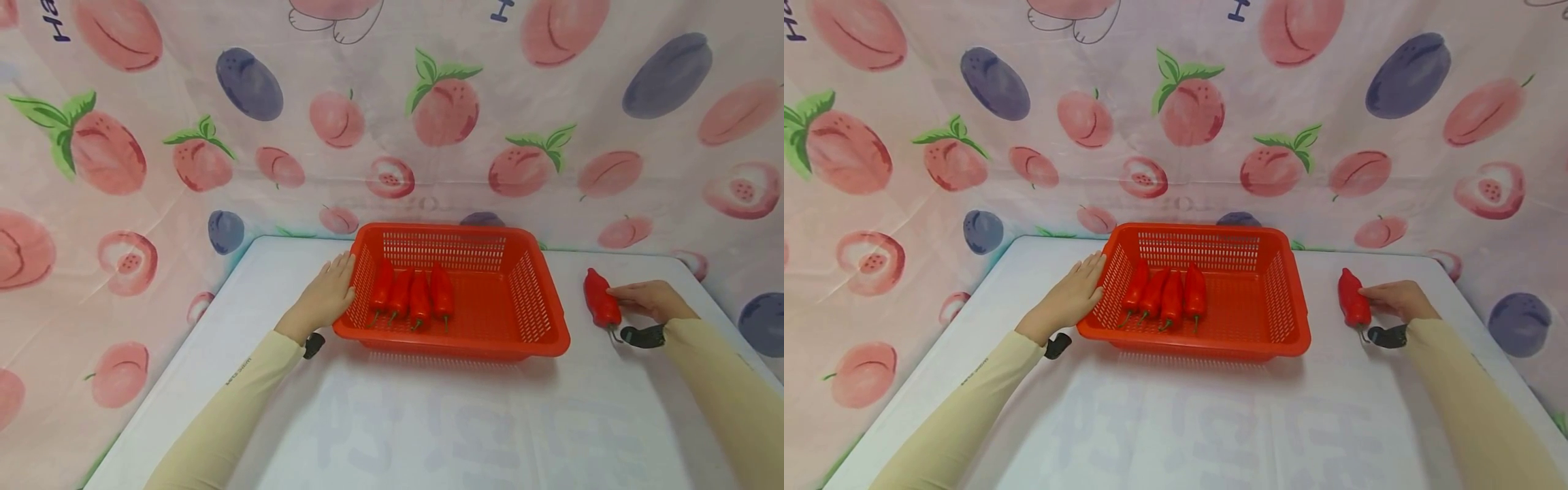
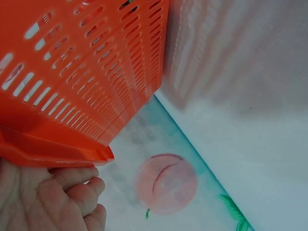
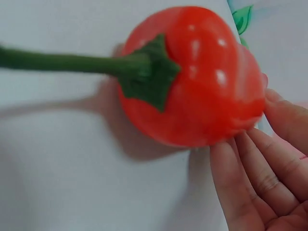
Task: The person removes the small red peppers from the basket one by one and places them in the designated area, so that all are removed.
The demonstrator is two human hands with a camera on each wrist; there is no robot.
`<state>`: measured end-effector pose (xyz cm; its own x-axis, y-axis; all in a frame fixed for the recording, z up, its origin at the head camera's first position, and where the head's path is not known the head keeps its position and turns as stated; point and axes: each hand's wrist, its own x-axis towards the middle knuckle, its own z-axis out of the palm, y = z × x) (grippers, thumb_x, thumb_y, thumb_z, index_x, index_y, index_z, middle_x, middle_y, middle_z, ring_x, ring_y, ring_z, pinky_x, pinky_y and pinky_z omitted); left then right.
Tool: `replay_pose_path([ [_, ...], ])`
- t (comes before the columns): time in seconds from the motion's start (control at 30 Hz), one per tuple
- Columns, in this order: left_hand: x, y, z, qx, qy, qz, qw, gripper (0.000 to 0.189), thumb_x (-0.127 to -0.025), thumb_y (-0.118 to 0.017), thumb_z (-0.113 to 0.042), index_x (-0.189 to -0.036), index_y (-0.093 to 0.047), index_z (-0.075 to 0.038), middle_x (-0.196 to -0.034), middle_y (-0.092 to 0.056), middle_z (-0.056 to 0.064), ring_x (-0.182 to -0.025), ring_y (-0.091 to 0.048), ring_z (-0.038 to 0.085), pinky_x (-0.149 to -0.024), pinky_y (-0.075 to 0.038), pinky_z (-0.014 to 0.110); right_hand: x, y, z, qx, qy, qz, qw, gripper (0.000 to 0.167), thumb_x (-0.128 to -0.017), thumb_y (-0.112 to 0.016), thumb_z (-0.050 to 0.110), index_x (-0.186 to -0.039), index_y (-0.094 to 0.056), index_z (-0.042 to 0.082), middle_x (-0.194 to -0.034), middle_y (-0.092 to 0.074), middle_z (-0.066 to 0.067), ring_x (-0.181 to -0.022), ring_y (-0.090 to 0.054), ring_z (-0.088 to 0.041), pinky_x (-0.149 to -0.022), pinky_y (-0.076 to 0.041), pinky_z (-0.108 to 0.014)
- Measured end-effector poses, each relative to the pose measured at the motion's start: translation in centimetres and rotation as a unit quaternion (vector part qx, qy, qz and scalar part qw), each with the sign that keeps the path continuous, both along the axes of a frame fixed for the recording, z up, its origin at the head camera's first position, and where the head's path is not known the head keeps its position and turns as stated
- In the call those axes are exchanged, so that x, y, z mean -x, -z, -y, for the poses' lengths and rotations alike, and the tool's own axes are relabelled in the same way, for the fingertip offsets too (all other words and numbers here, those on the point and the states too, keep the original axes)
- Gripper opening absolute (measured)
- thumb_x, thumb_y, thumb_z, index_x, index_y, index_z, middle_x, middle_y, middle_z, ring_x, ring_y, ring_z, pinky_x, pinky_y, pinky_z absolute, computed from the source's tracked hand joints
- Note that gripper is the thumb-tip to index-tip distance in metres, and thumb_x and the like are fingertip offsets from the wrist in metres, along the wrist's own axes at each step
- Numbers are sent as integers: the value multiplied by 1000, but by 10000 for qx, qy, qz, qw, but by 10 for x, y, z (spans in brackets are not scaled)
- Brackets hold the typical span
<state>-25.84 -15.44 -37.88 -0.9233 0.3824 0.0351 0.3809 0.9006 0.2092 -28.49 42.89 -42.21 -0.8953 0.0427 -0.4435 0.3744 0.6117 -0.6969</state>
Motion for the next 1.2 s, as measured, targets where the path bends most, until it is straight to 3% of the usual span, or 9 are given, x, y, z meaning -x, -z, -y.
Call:
replay_pose_path([
  [0.23,-1,0,0,-41,-4,30,10000,63,-96,-37,-22,-148,-14,5,-156,-15,21,-146,-14,34,-120,-12,47,-16,-2,-1,-1,-430,-212,9989,72,-93,-49,46,-143,-29,-1,-144,-35,-31,-117,-52,-36,-101,-40,-56],
  [0.47,-2,-1,0,-52,9,26,10000,63,-96,-37,-22,-148,-14,5,-156,-15,21,-145,-15,35,-120,-12,47,-9,-7,-8,143,-584,147,9981,69,-95,-50,38,-143,-23,-4,-144,-35,-31,-120,-51,-37,-103,-37,-54],
  [0.67,-3,-2,-1,-82,31,8,10000,63,-96,-37,-22,-148,-15,5,-156,-15,22,-145,-15,36,-120,-13,48,-4,-19,-23,675,-846,387,9934,61,-98,-45,31,-143,-28,-5,-123,-63,-14,-96,-65,-4,-99,-46,-44],
  [0.8,-3,-2,-2,-56,31,3,10000,63,-96,-37,-22,-148,-15,5,-156,-15,22,-145,-16,35,-120,-12,47,-2,-26,-34,1275,-790,495,9874,30,-98,-46,27,-121,-64,24,-102,-63,20,-90,-61,7,-93,-52,-33],
  [0.9,-2,-1,-2,-57,27,5,10000,63,-96,-37,-23,-148,-15,5,-156,-15,22,-145,-16,35,-120,-13,47,-1,-30,-39,1382,-831,481,9857,27,-98,-46,26,-95,-65,44,-96,-57,29,-90,-60,9,-93,-52,-32],
  [1.0,-2,-1,-1,-69,35,0,10000,63,-96,-37,-23,-148,-15,5,-156,-15,22,-145,-15,35,-120,-13,47,0,-34,-41,1282,-852,447,9871,29,-98,-46,28,-88,-61,51,-94,-57,31,-90,-60,10,-95,-51,-36],
  [1.07,-2,-1,0,-59,36,-9,10000,63,-96,-37,-23,-148,-15,5,-156,-15,22,-145,-15,35,-120,-14,48,0,-38,-40,1185,-824,380,9888,27,-98,-45,29,-90,-60,51,-94,-58,31,-90,-60,9,-96,-50,-38],
  [1.13,-1,-1,0,-11,36,-25,10000,64,-96,-38,-23,-148,-15,5,-156,-15,22,-145,-15,35,-119,-14,48,0,-44,-37,979,-903,203,9909,22,-98,-47,31,-112,-59,41,-95,-58,32,-90,-61,9,-96,-51,-39],
  [1.2,0,-2,1,30,35,-30,10000,64,-96,-38,-23,-148,-16,6,-155,-16,23,-145,-15,36,-119,-14,48,-1,-51,-33,698,-994,47,9926,38,-97,-48,32,-134,-47,25,-94,-56,34,-90,-60,11,-93,-52,-36],
])
